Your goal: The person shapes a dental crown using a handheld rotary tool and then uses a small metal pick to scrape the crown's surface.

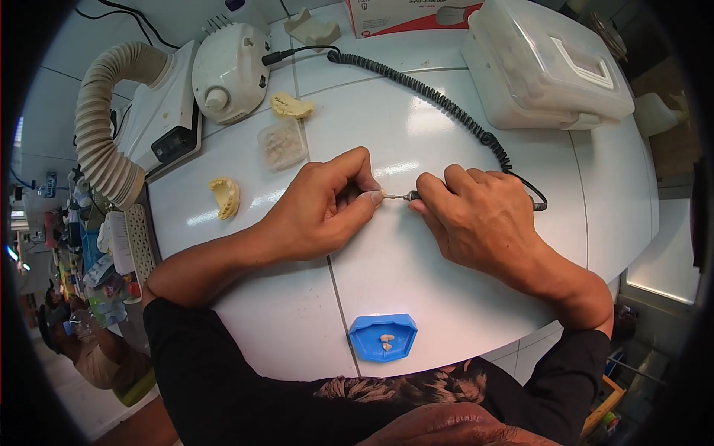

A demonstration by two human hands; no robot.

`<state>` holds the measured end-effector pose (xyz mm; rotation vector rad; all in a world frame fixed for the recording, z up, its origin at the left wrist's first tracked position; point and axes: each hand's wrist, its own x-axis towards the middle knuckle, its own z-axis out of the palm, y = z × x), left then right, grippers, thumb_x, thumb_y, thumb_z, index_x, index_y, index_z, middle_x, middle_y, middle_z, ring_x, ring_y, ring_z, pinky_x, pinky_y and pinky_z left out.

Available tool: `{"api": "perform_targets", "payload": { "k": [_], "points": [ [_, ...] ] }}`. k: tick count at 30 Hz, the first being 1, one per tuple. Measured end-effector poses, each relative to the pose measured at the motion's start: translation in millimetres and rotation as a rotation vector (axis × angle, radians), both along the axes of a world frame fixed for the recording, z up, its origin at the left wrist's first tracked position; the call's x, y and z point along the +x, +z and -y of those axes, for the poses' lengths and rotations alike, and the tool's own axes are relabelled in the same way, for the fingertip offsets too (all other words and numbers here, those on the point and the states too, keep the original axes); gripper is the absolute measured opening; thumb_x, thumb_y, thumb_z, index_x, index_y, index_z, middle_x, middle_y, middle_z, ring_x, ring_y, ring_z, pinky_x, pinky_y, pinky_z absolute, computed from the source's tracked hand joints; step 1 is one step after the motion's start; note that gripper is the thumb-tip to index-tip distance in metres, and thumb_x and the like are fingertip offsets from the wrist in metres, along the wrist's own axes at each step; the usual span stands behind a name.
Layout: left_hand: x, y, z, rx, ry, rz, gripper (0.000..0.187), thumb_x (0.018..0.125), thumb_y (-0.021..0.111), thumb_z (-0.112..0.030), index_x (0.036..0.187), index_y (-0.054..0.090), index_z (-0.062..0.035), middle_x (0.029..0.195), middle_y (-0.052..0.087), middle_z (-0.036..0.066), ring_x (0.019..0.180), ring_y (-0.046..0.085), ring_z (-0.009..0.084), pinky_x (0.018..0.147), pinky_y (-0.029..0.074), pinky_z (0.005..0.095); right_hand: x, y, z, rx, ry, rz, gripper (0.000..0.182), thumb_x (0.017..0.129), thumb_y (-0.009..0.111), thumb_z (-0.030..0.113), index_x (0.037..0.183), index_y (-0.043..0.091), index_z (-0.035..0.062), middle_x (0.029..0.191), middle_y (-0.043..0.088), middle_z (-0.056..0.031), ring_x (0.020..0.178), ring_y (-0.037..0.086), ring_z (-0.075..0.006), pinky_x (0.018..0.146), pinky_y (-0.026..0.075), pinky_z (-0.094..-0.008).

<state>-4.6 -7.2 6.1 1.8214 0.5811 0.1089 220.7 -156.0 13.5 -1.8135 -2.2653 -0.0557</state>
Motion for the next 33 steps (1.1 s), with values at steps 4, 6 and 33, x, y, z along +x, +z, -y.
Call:
{"api": "perform_targets", "payload": {
  "k": [4, 6, 33],
  "points": [
    [-0.1, 1.1, -0.2, 0.017, -0.008, 0.004, 0.015, 0.108, 0.069, -0.008, 0.1, 0.058, -0.0039, 0.078, 0.058, -0.004, 0.067, 0.051, 0.0016, 0.057, 0.036, 0.0251, 0.2, -0.1, 0.6, -0.006, -0.01, 0.006, 0.033, 0.108, 0.072, 0.036, 0.093, 0.066, 0.0066, 0.068, 0.063, -0.0091, 0.051, 0.068, -0.0258, 0.049, 0.05, -0.0391],
    [0.0, 2.0, -0.1, 0.007, -0.005, 0.001, 0.014, 0.108, 0.069, -0.008, 0.1, 0.058, -0.004, 0.078, 0.058, -0.004, 0.067, 0.051, 0.0016, 0.057, 0.036, 0.0252, 0.2, -0.7, 0.4, 0.0, -0.006, 0.0, 0.033, 0.108, 0.073, 0.035, 0.093, 0.066, 0.0065, 0.068, 0.063, -0.0091, 0.051, 0.068, -0.0256, 0.048, 0.05, -0.039],
    [0.9, 2.3, 0.7, 0.031, -0.012, 0.005, 0.012, 0.106, 0.07, -0.009, 0.102, 0.06, -0.0025, 0.087, 0.065, -0.001, 0.07, 0.052, 0.0024, 0.058, 0.038, 0.0251, -0.2, -0.3, -1.0, 0.005, -0.001, -0.009, 0.033, 0.108, 0.073, 0.036, 0.093, 0.066, 0.0068, 0.069, 0.064, -0.0093, 0.052, 0.068, -0.0261, 0.049, 0.051, -0.0392]
  ]
}}
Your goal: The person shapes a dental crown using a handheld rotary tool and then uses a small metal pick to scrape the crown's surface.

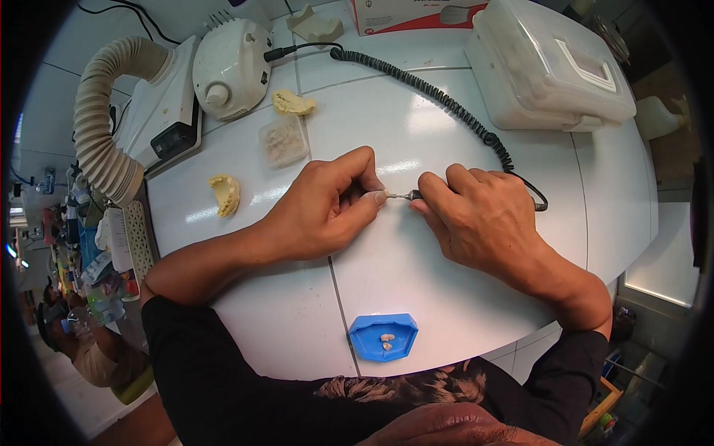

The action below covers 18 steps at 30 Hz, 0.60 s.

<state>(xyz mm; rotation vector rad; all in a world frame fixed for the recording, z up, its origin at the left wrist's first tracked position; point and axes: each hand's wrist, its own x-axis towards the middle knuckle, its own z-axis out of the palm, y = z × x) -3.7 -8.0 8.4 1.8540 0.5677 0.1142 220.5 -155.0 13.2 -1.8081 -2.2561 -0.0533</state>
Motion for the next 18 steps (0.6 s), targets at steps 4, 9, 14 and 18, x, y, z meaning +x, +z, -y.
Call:
{"api": "perform_targets", "payload": {
  "k": [4, 9, 14, 18],
  "points": [
    [0.9, 5.4, 1.0, 0.023, 0.003, -0.009, 0.012, 0.105, 0.07, -0.009, 0.101, 0.06, -0.0027, 0.085, 0.064, -0.001, 0.069, 0.052, 0.0024, 0.057, 0.037, 0.0251, 0.6, 1.2, -0.9, -0.014, 0.0, -0.007, 0.033, 0.107, 0.073, 0.036, 0.092, 0.066, 0.0073, 0.069, 0.064, -0.0095, 0.052, 0.068, -0.0259, 0.049, 0.051, -0.0391],
    [-0.5, 0.6, -0.2, 0.015, 0.006, 0.017, 0.013, 0.105, 0.07, -0.009, 0.101, 0.06, -0.0032, 0.085, 0.064, -0.001, 0.068, 0.051, 0.0022, 0.057, 0.037, 0.0251, 1.2, 2.0, 0.3, -0.004, -0.003, 0.017, 0.032, 0.107, 0.073, 0.035, 0.092, 0.066, 0.0077, 0.068, 0.064, -0.0086, 0.052, 0.068, -0.0254, 0.048, 0.05, -0.0387],
    [-0.6, 0.5, -0.4, 0.018, 0.006, 0.017, 0.012, 0.104, 0.07, -0.009, 0.101, 0.059, -0.0035, 0.086, 0.064, -0.001, 0.068, 0.051, 0.0025, 0.057, 0.037, 0.0252, -0.4, 1.8, 1.0, -0.007, -0.01, 0.02, 0.032, 0.107, 0.074, 0.035, 0.092, 0.066, 0.0076, 0.067, 0.062, -0.0078, 0.051, 0.067, -0.0251, 0.048, 0.05, -0.0392],
    [-0.8, -2.2, -1.0, 0.018, 0.004, 0.03, 0.012, 0.104, 0.069, -0.01, 0.101, 0.059, -0.0035, 0.086, 0.064, -0.001, 0.068, 0.052, 0.0025, 0.056, 0.037, 0.0253, -1.1, 1.6, 0.4, 0.009, -0.012, 0.006, 0.032, 0.107, 0.073, 0.035, 0.092, 0.066, 0.0075, 0.067, 0.062, -0.0077, 0.051, 0.067, -0.0252, 0.047, 0.05, -0.0396]
  ]
}}
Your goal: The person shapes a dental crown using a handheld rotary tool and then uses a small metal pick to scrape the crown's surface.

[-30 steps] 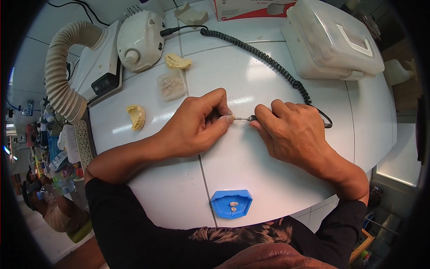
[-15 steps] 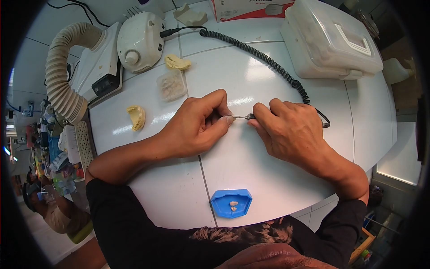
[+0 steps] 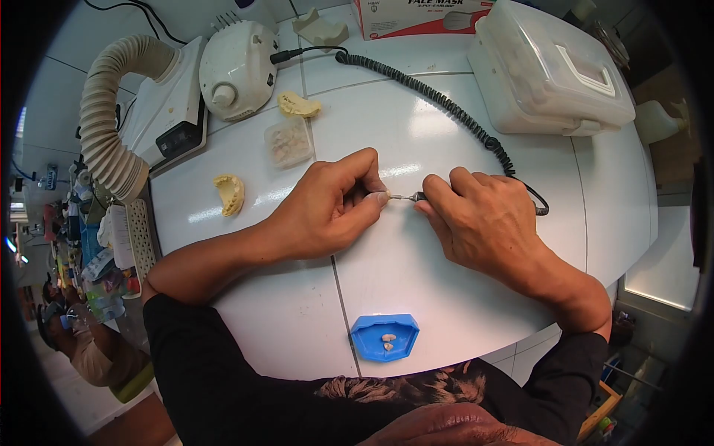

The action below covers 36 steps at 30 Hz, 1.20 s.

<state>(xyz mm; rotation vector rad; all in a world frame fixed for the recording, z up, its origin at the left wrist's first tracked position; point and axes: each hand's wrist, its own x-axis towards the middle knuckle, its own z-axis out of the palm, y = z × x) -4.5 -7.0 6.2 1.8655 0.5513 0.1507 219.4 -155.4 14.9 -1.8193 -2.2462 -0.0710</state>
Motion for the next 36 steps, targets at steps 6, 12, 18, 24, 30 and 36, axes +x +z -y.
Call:
{"api": "perform_targets", "payload": {
  "k": [6, 12, 18, 24, 30, 36],
  "points": [
    [1, 1, 1, 0.005, -0.002, 0.009, 0.012, 0.105, 0.069, -0.009, 0.101, 0.059, -0.0032, 0.084, 0.065, -0.001, 0.069, 0.053, 0.0022, 0.056, 0.037, 0.0252, 1, 1, -1, -0.028, 0.009, 0.007, 0.032, 0.107, 0.074, 0.035, 0.092, 0.067, 0.0074, 0.068, 0.063, -0.0083, 0.051, 0.068, -0.0255, 0.048, 0.05, -0.0396],
    [0, 2, 0, -0.004, -0.011, -0.014, 0.011, 0.106, 0.068, -0.008, 0.102, 0.059, -0.0033, 0.085, 0.064, -0.001, 0.068, 0.052, 0.0025, 0.058, 0.04, 0.0254, 2, 1, 0, -0.018, 0.008, 0.002, 0.032, 0.107, 0.073, 0.035, 0.093, 0.067, 0.0074, 0.067, 0.064, -0.0084, 0.051, 0.067, -0.0253, 0.048, 0.05, -0.0393],
    [2, -7, 5, -0.241, 0.125, 0.165, 0.007, 0.109, 0.064, -0.008, 0.113, 0.061, -0.0045, 0.093, 0.063, 0.001, 0.077, 0.056, 0.0048, 0.066, 0.046, 0.0246, 8, 1, -1, -0.046, -0.033, -0.096, 0.033, 0.11, 0.067, 0.035, 0.095, 0.066, 0.0067, 0.07, 0.067, -0.0115, 0.052, 0.067, -0.0324, 0.048, 0.05, -0.0445],
    [2, -12, -7, -0.236, 0.054, 0.264, 0.026, 0.113, 0.058, -0.011, 0.135, 0.066, -0.0018, 0.096, 0.062, 0.001, 0.082, 0.057, 0.0063, 0.073, 0.048, 0.0248, 4, 4, -3, -0.044, -0.072, -0.087, 0.037, 0.114, 0.058, 0.036, 0.096, 0.067, 0.0058, 0.072, 0.072, -0.0163, 0.057, 0.069, -0.0396, 0.053, 0.054, -0.0512],
    [11, -28, -6, -0.264, 0.172, 0.388, 0.023, 0.113, 0.059, -0.008, 0.134, 0.065, -0.0028, 0.099, 0.064, 0.001, 0.084, 0.059, 0.0076, 0.077, 0.051, 0.0252, 2, 14, -5, -0.094, -0.062, -0.067, 0.039, 0.114, 0.056, 0.037, 0.097, 0.071, 0.0048, 0.071, 0.073, -0.022, 0.064, 0.072, -0.0457, 0.063, 0.057, -0.0582],
    [15, -40, -9, -0.088, 0.197, 0.441, 0.023, 0.111, 0.07, -0.013, 0.132, 0.065, -0.0064, 0.103, 0.069, 0.001, 0.089, 0.067, 0.0082, 0.072, 0.051, 0.0243, 5, 17, -16, -0.256, -0.11, -0.118, 0.052, 0.115, 0.046, 0.042, 0.113, 0.083, 0.0054, 0.1, 0.081, -0.0253, 0.097, 0.076, -0.0499, 0.094, 0.06, -0.0577]
  ]
}}
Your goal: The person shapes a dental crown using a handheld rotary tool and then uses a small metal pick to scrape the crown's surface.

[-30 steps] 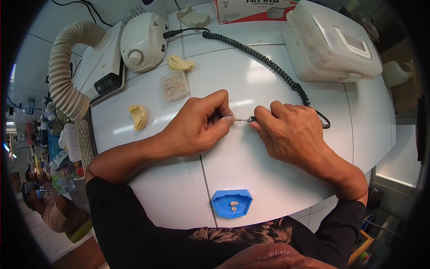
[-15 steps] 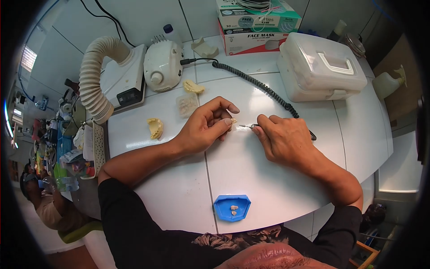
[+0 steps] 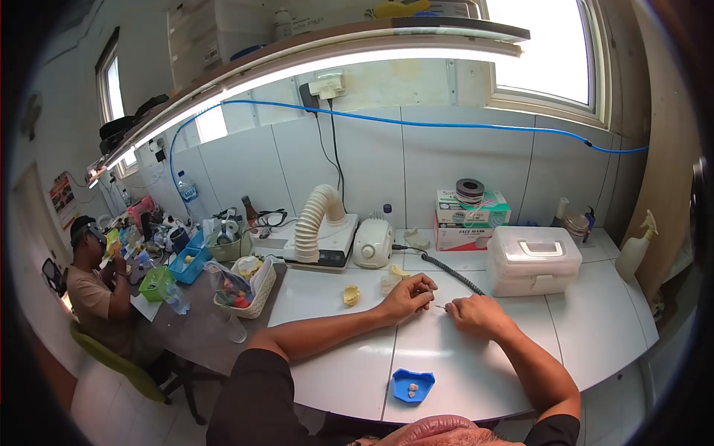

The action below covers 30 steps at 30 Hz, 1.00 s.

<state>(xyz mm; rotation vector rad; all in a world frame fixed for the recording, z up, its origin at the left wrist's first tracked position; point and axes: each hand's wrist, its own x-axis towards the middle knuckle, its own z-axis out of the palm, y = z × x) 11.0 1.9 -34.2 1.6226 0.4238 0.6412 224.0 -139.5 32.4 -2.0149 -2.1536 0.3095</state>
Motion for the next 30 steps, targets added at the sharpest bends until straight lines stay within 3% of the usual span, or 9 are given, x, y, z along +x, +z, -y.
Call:
{"api": "perform_targets", "payload": {
  "k": [3, 8, 11, 18, 21, 24, 27, 30],
  "points": [
    [0, -6, -7, 0.009, -0.026, 0.011, 0.022, 0.111, 0.072, -0.016, 0.129, 0.067, -0.0057, 0.103, 0.072, 0.002, 0.088, 0.069, 0.0082, 0.071, 0.052, 0.024, 0, -2, 0, -0.009, -0.006, 0.023, 0.054, 0.116, 0.044, 0.043, 0.116, 0.083, 0.0058, 0.108, 0.081, -0.0254, 0.104, 0.075, -0.0496, 0.099, 0.059, -0.0571],
    [-4, -9, -10, 0.033, -0.069, -0.031, 0.022, 0.113, 0.072, -0.02, 0.127, 0.068, -0.005, 0.104, 0.072, 0.001, 0.093, 0.072, 0.0094, 0.077, 0.058, 0.0246, -4, -11, 23, 0.156, -0.024, 0.046, 0.051, 0.115, 0.048, 0.047, 0.115, 0.08, 0.0079, 0.101, 0.081, -0.0231, 0.096, 0.077, -0.0478, 0.091, 0.06, -0.0595],
    [-6, -8, -6, 0.004, -0.058, -0.053, 0.021, 0.112, 0.073, -0.021, 0.126, 0.069, -0.0052, 0.106, 0.073, 0.002, 0.094, 0.072, 0.0095, 0.079, 0.059, 0.025, -4, -4, 34, 0.107, -0.026, 0.015, 0.05, 0.115, 0.048, 0.048, 0.121, 0.079, 0.0084, 0.107, 0.081, -0.0245, 0.104, 0.076, -0.0484, 0.096, 0.058, -0.0598],
    [-12, -13, -8, 0.0, -0.096, 0.019, 0.016, 0.113, 0.073, -0.023, 0.122, 0.072, -0.0089, 0.105, 0.074, 0.0, 0.09, 0.07, 0.0067, 0.075, 0.054, 0.0234, 2, -7, 30, 0.129, -0.008, -0.005, 0.048, 0.114, 0.051, 0.05, 0.116, 0.079, 0.0105, 0.104, 0.081, -0.0231, 0.102, 0.075, -0.0481, 0.094, 0.059, -0.0593],
    [-14, -5, 0, -0.003, -0.092, 0.072, 0.016, 0.112, 0.073, -0.02, 0.123, 0.073, -0.0079, 0.103, 0.075, 0.0, 0.09, 0.071, 0.0078, 0.075, 0.053, 0.0233, 4, -9, 27, 0.151, 0.0, -0.026, 0.047, 0.114, 0.053, 0.048, 0.113, 0.079, 0.0088, 0.1, 0.08, -0.0242, 0.098, 0.076, -0.0487, 0.091, 0.06, -0.0593],
    [-12, -4, 2, 0.064, -0.031, 0.028, 0.018, 0.109, 0.076, -0.013, 0.125, 0.075, -0.0069, 0.108, 0.078, 0.004, 0.092, 0.075, 0.0106, 0.078, 0.06, 0.0251, 6, -11, 22, 0.148, -0.002, -0.056, 0.044, 0.113, 0.056, 0.045, 0.11, 0.078, 0.0079, 0.097, 0.079, -0.025, 0.095, 0.075, -0.049, 0.088, 0.06, -0.0589],
    [-14, 8, 16, 0.03, 0.023, 0.054, 0.024, 0.109, 0.075, -0.011, 0.132, 0.067, -0.0052, 0.104, 0.076, 0.005, 0.09, 0.075, 0.0126, 0.078, 0.061, 0.0277, 3, -6, 24, 0.131, -0.019, -0.104, 0.044, 0.114, 0.056, 0.044, 0.108, 0.079, 0.0069, 0.09, 0.078, -0.0248, 0.09, 0.074, -0.049, 0.084, 0.058, -0.0593],
    [-14, 3, 8, 0.013, -0.026, 0.069, 0.02, 0.108, 0.076, -0.01, 0.127, 0.071, -0.0035, 0.107, 0.076, 0.007, 0.093, 0.075, 0.0146, 0.082, 0.062, 0.0299, 3, -7, 21, 0.116, -0.031, -0.093, 0.044, 0.115, 0.056, 0.043, 0.107, 0.079, 0.007, 0.089, 0.078, -0.0225, 0.088, 0.074, -0.0476, 0.084, 0.058, -0.0577]
  ]
}}
